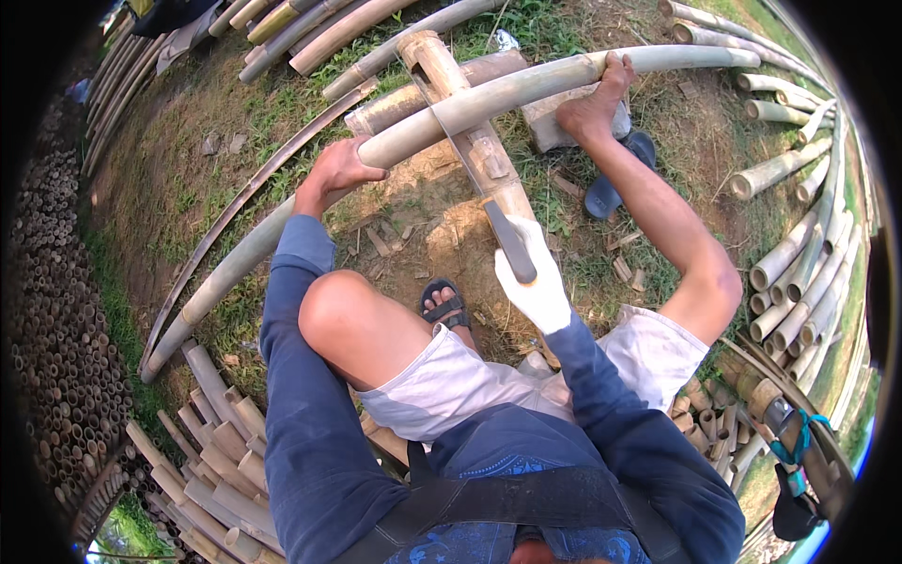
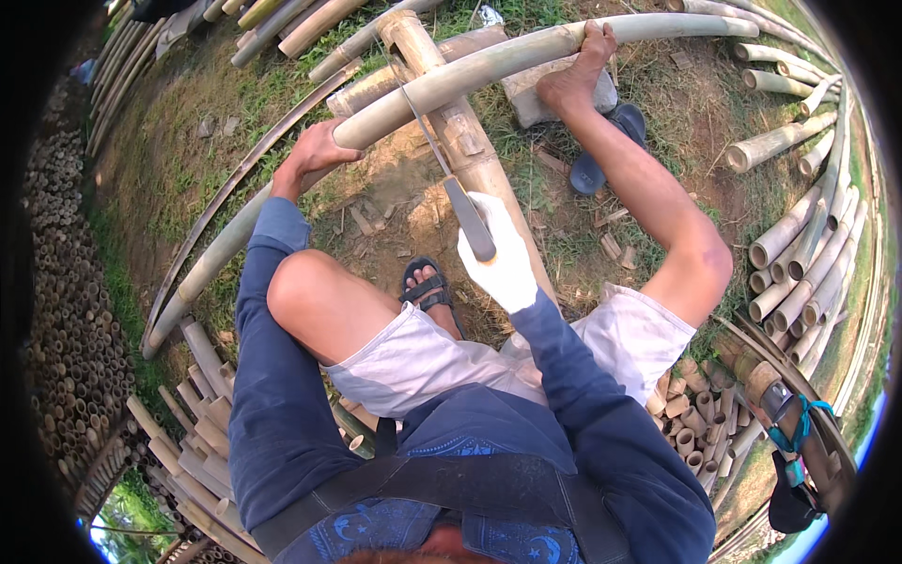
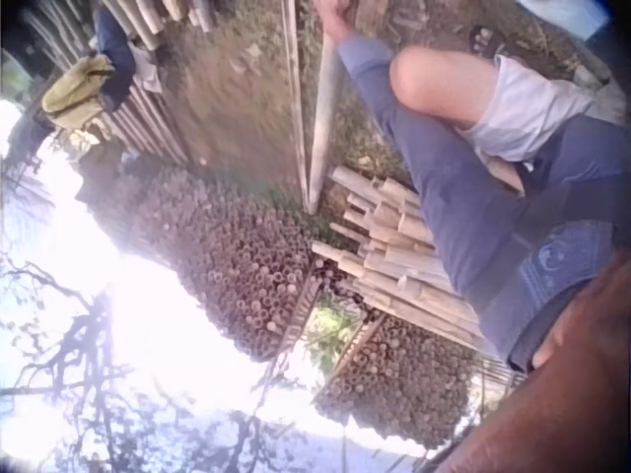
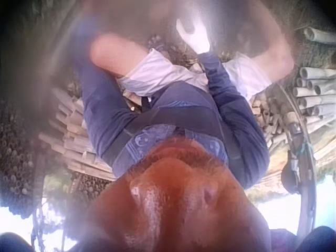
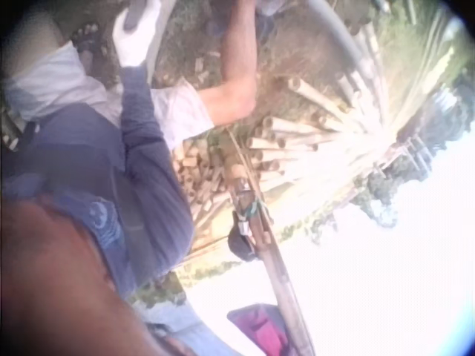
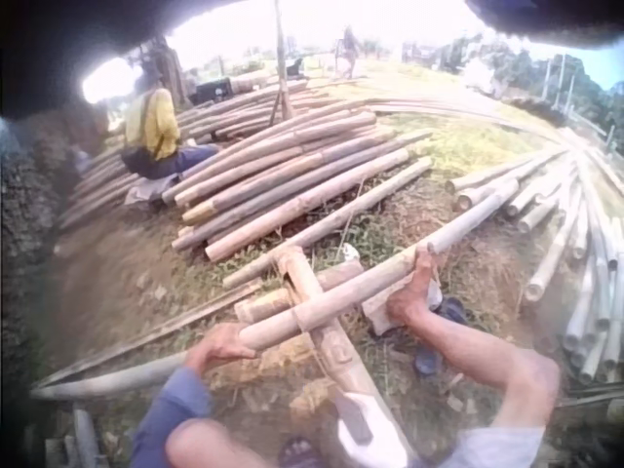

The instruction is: The person uses a hand saw to cut long bamboo poles into shorter sections. They position each pole on a wooden support, saw through it, and then move the cut pieces aside. The process is repeated for multiple poles.

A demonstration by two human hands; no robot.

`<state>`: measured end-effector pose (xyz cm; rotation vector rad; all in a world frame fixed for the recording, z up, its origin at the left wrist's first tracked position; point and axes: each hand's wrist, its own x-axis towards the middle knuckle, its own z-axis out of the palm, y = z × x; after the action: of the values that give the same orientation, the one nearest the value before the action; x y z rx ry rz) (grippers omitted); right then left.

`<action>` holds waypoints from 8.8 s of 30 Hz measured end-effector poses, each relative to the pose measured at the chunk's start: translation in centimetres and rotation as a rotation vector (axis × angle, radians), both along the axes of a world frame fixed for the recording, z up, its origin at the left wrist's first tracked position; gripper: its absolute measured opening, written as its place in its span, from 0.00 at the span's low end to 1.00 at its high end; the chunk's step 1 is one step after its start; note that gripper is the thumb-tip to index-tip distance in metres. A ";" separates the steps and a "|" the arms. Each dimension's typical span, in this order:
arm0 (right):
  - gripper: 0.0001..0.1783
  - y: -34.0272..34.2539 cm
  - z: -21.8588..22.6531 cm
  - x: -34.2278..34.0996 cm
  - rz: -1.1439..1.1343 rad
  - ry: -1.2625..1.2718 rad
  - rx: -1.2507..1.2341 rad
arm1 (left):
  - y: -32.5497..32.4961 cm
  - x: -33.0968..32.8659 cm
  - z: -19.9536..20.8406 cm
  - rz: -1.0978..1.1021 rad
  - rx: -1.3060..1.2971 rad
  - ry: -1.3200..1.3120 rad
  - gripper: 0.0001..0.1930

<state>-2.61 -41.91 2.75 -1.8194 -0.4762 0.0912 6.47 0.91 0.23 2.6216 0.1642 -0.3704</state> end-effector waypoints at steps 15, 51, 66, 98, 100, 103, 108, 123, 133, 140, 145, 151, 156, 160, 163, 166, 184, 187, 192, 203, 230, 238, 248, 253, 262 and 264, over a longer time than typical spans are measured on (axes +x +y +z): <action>0.28 5.5 -2.0 7.0 0.003 -0.017 0.001 | -1.7 1.5 0.2 -0.029 -0.016 0.070 0.47; 0.32 1.5 -1.2 2.1 0.019 0.141 0.031 | 1.0 1.0 -0.7 -0.002 -0.106 0.176 0.46; 0.33 5.7 -4.8 8.3 0.023 0.056 0.071 | -0.8 2.5 0.0 -0.035 -0.178 0.163 0.47; 0.36 5.7 -0.3 1.5 0.242 0.703 0.218 | -16.3 -23.7 4.4 0.189 0.149 -0.670 0.34; 0.35 3.8 -1.3 1.9 0.252 0.683 0.222 | -15.8 -25.4 4.8 0.287 0.335 -0.951 0.34; 0.32 -1.9 -1.5 2.7 0.293 0.657 0.342 | -15.0 -31.3 7.0 1.194 0.351 -1.166 0.39; 0.36 -8.7 5.6 6.8 0.002 0.526 0.213 | -8.8 -38.9 0.0 1.927 -1.096 -1.089 0.44; 0.51 -13.6 5.7 16.1 -0.193 0.302 0.381 | -15.7 -28.2 9.6 1.226 -1.500 -1.311 0.42; 0.49 5.7 20.8 19.8 0.159 0.160 0.343 | -21.8 -44.3 21.8 1.047 -1.026 -1.952 0.28; 0.35 26.7 23.0 5.9 0.914 0.428 0.119 | -30.2 -62.8 27.2 1.493 -0.451 -2.235 0.31; 0.32 34.2 31.9 -14.9 1.593 0.440 0.128 | -24.6 -87.4 32.1 1.850 -0.222 -2.112 0.34; 0.28 18.1 37.7 -27.0 2.105 -0.024 0.032 | -22.8 -109.1 44.1 2.182 0.739 -0.664 0.31; 0.31 12.4 35.8 -17.0 1.854 -0.521 -0.322 | -20.0 -88.6 35.0 1.524 0.155 -1.393 0.19; 0.28 9.8 33.6 -5.1 1.468 -0.462 -0.554 | -24.2 -74.7 26.5 1.353 -0.169 -1.110 0.17; 0.26 6.9 30.2 7.5 1.222 -0.499 -0.638 | -24.7 -65.3 22.0 1.093 -0.449 -0.852 0.20; 0.24 -1.1 26.1 18.3 0.967 -0.566 -0.753 | -21.9 -55.6 21.2 0.844 -0.433 -0.695 0.19; 0.35 -23.9 -7.5 6.1 0.148 0.726 -0.004 | -20.1 7.3 5.9 -0.226 0.176 -0.318 0.54; 0.38 -19.7 -7.6 6.9 0.172 0.706 0.031 | -18.5 11.7 2.2 -0.250 0.439 -0.242 0.54; 0.46 -16.2 -6.7 11.0 0.105 0.823 0.306 | -24.1 11.7 4.5 -0.309 0.069 -0.072 0.43; 0.60 -7.6 0.2 15.9 0.162 0.915 1.259 | -25.8 -3.0 13.4 -0.101 -0.285 0.160 0.44; 0.39 -41.7 15.9 2.7 -0.721 0.125 1.219 | -79.4 11.9 24.2 -0.709 -0.953 0.532 0.38; 0.46 -42.1 13.8 2.0 -0.977 0.065 1.127 | -79.6 7.8 22.2 -0.689 -1.124 0.735 0.40; 0.49 -63.7 20.6 11.0 -1.192 0.276 0.594 | -50.9 11.9 13.7 -0.471 -0.713 0.328 0.34; 0.44 -71.0 23.2 14.1 -1.328 0.607 -1.290 | -39.7 7.7 5.7 -0.043 -0.909 0.277 0.30; 0.39 -75.3 21.5 14.5 -1.655 0.808 -1.426 | -29.9 0.7 -0.6 0.120 -0.889 0.312 0.32; 0.38 -74.4 20.7 14.5 -1.551 0.846 -1.283 | -29.1 -0.4 -1.0 0.225 -0.883 0.298 0.32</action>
<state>11.93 -116.36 23.40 -2.5246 2.0030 0.0714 6.07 -28.20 -0.73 1.6546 0.3070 -0.5892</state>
